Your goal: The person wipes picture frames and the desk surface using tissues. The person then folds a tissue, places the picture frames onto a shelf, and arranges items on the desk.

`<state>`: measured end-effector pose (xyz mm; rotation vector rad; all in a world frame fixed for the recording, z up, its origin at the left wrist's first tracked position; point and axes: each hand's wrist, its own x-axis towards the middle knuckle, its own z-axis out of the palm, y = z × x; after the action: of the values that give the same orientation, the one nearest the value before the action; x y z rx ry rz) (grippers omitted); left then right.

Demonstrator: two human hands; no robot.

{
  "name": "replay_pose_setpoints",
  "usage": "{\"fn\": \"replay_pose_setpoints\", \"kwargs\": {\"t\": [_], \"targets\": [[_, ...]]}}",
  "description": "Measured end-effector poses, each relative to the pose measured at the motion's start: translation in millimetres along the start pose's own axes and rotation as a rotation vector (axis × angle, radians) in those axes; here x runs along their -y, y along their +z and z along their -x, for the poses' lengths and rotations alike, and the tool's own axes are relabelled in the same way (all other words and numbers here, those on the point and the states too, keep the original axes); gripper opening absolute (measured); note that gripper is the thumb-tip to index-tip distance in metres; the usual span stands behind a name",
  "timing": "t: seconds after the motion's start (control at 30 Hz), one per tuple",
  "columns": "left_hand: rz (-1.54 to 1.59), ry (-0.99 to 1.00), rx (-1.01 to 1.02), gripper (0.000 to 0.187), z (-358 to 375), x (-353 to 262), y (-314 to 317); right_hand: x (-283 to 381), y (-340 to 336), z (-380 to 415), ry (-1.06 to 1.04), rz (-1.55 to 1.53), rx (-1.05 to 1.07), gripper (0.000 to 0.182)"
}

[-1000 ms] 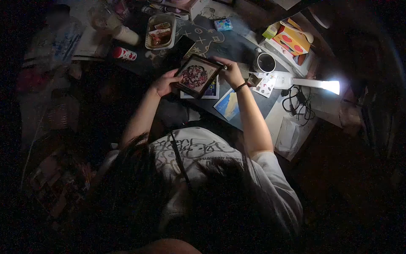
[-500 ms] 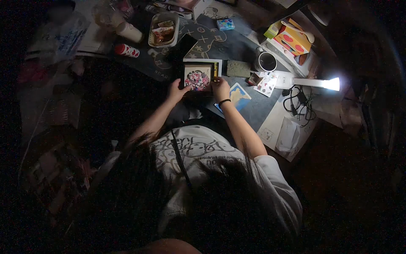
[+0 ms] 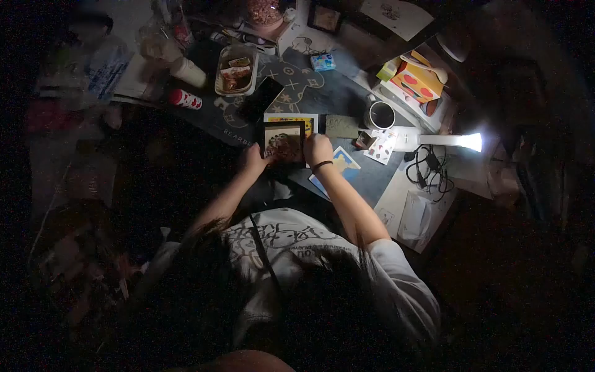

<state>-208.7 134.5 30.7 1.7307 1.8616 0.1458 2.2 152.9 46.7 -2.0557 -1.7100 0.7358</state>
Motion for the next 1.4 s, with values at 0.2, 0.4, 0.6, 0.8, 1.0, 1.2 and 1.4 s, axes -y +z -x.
{"fn": "replay_pose_setpoints", "kwargs": {"t": [0.2, 0.4, 0.6, 0.8, 1.0, 1.2, 1.4], "targets": [[-0.109, -0.07, 0.166, 0.055, 5, -12, -30, 1, -70, -214, -0.381, 0.183, -0.501, 0.024], [0.059, 0.033, -0.139, 0.048, 12, 13, -22, -58, -75, -439, -0.281, 0.346, -0.394, 0.035], [0.224, 0.065, -0.216, 0.032, 9, 28, -39, -19, -87, -405, -0.191, 0.292, -0.33, 0.037], [0.622, -0.001, -0.163, 0.029, -17, 2, -57, -12, -99, -308, -0.256, 0.127, -0.496, 0.027], [1.804, 0.017, 0.52, 0.065, -39, -37, -66, 33, -147, -142, -0.356, -0.374, -0.055, 0.029], [2.124, 0.0, 1.158, 0.089, -11, -74, -84, 34, -111, -68, -0.103, -0.851, 0.462, 0.03], [1.905, -0.094, 1.063, 0.089, -10, -71, -74, 28, -89, -49, -0.03, -0.841, 0.343, 0.031]]}}
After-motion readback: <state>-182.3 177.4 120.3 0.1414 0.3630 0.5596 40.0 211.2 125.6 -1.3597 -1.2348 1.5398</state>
